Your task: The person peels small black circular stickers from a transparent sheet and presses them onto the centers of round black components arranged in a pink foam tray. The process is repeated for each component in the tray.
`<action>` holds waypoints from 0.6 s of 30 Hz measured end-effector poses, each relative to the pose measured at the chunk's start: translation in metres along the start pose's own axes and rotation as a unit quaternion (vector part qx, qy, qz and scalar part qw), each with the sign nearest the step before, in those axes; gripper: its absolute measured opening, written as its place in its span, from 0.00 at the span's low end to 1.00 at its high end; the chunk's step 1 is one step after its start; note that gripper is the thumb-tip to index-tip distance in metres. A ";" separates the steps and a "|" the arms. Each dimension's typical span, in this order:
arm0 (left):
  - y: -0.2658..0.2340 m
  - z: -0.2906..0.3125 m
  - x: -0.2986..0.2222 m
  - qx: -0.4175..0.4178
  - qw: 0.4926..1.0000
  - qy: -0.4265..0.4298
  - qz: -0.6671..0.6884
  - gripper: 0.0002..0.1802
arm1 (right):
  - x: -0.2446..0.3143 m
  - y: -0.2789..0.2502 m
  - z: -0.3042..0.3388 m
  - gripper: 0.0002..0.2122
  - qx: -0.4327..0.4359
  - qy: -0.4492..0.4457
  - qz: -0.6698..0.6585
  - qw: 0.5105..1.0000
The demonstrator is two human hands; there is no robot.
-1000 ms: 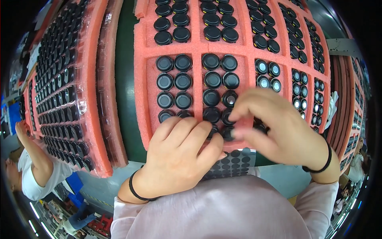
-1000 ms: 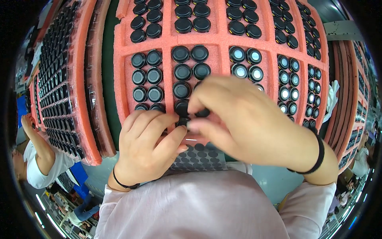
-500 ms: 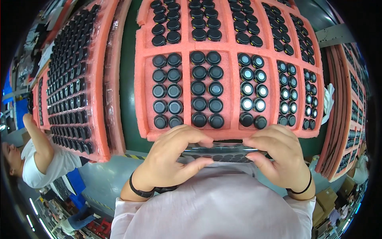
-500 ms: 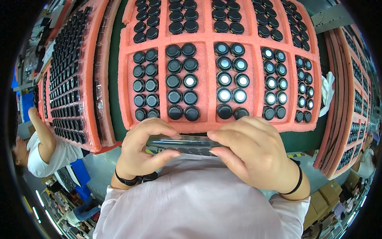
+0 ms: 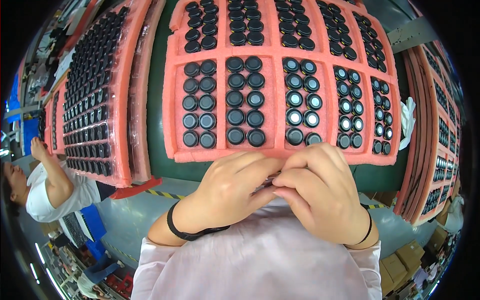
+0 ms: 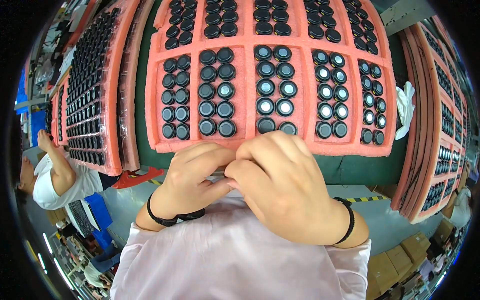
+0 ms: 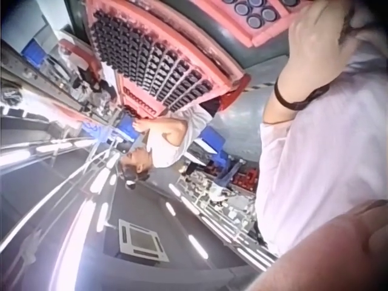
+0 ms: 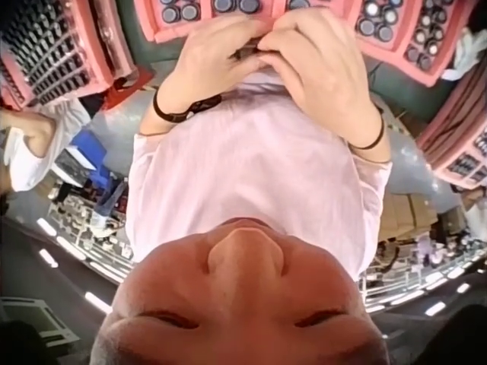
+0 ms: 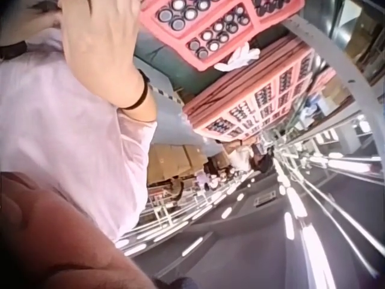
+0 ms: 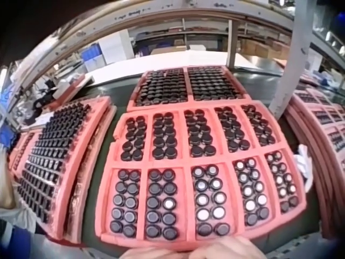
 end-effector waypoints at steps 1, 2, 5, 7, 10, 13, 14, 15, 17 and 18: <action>0.001 0.001 0.000 0.001 1.000 -0.003 -0.004 0.26 | -0.002 0.001 0.000 0.14 -0.003 0.013 -0.017 1.000; 0.002 0.002 -0.002 0.001 1.000 -0.003 -0.004 0.26 | -0.003 0.001 0.000 0.14 -0.008 0.027 -0.032 0.999; 0.007 0.010 0.006 -0.024 0.985 -0.095 0.143 0.30 | -0.010 0.002 0.003 0.14 -0.008 0.052 -0.060 0.997; 0.005 0.009 0.007 -0.009 0.986 -0.084 0.147 0.31 | -0.016 0.004 0.007 0.14 0.000 0.073 -0.085 0.994; 0.004 0.007 0.007 0.020 0.986 -0.061 0.153 0.33 | -0.019 0.003 0.008 0.14 0.004 0.074 -0.080 0.994; 0.003 0.005 0.003 0.011 0.993 -0.063 0.099 0.33 | -0.016 0.002 0.005 0.14 0.005 0.066 -0.073 0.995; 0.004 0.004 0.004 0.010 0.993 -0.063 0.100 0.33 | -0.014 0.001 0.003 0.14 0.003 0.058 -0.067 0.996; 0.005 0.005 0.003 0.004 0.995 -0.050 0.082 0.33 | -0.013 0.001 0.001 0.14 0.001 0.049 -0.060 0.997; 0.005 0.005 0.002 -0.010 0.999 -0.023 0.046 0.35 | -0.012 0.002 -0.002 0.14 0.000 0.045 -0.051 0.998; 0.006 0.004 0.002 -0.010 0.999 -0.023 0.046 0.35 | -0.011 0.002 -0.003 0.13 -0.003 0.040 -0.042 0.998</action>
Point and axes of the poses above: each hand's wrist, its own z-axis away from the middle knuckle, its own y-axis out of the palm, x = y × z, the point moved 5 cm from there along -z, towards the middle knuckle, and after that the axes turned 2 degrees about x, right-handed, at the moved point
